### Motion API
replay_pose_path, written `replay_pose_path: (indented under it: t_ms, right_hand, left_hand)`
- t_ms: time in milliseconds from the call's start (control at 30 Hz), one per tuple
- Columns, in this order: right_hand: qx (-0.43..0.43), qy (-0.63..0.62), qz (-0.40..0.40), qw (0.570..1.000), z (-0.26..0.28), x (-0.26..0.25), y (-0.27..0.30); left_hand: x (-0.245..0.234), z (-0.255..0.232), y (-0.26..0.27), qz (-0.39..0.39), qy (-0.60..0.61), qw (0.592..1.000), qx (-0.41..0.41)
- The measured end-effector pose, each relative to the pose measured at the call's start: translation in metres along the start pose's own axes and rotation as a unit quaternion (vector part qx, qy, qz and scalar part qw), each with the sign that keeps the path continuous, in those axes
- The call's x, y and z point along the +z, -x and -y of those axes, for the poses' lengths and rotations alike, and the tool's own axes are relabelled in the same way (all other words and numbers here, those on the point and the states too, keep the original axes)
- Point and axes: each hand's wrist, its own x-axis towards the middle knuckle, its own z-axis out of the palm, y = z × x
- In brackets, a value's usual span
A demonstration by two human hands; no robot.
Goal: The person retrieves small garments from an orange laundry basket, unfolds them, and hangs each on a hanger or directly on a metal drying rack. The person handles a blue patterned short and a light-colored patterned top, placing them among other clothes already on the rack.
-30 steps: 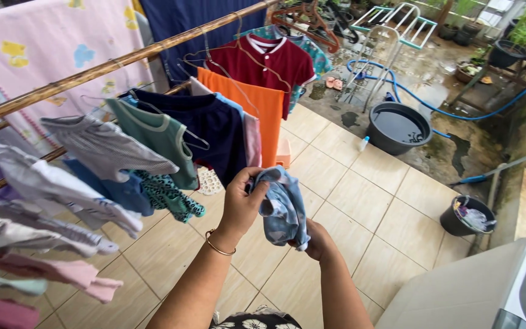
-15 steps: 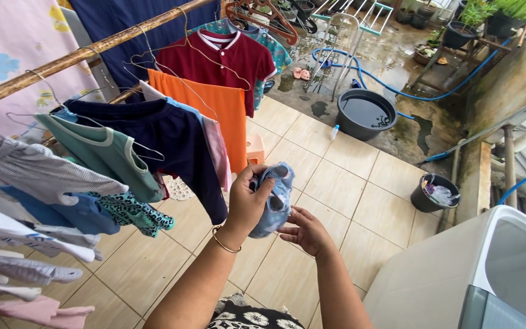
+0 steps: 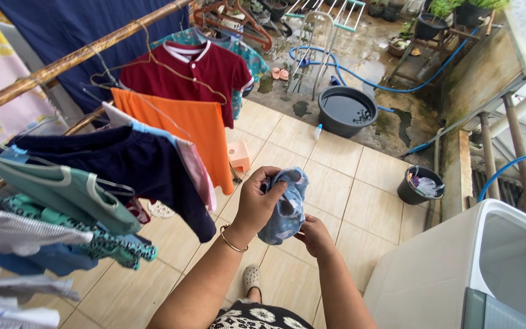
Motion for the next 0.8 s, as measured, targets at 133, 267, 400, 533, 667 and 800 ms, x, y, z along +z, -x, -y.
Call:
replay_pose_path:
  t_ms: [133, 267, 400, 533, 667, 800]
  right_hand:
    - [-0.012, -0.041, -0.022, 0.999, 0.045, -0.001, -0.009]
    - [-0.016, -0.161, -0.032, 0.986, 0.08, -0.01, -0.035]
    - [-0.017, -0.216, -0.052, 0.975, 0.124, 0.006, -0.049]
    - [-0.044, -0.2, -0.067, 0.977, 0.123, 0.002, -0.126]
    - [-0.055, -0.069, -0.087, 0.992, 0.128, 0.002, -0.182]
    - [0.011, 0.016, -0.115, 0.993, 0.122, -0.017, -0.258]
  left_hand:
    - [0.002, 0.013, -0.038, 0.0, 0.012, 1.0, 0.004]
    - [0.001, 0.038, -0.081, -0.012, 0.015, 1.0, -0.003]
    - [-0.002, 0.055, -0.124, -0.02, 0.02, 1.0, -0.013]
    - [-0.002, 0.066, -0.163, -0.012, 0.018, 1.0, -0.019]
    - [-0.002, 0.069, -0.196, -0.02, 0.005, 1.0, -0.011]
    - [-0.001, 0.078, -0.228, -0.029, -0.005, 1.0, -0.003]
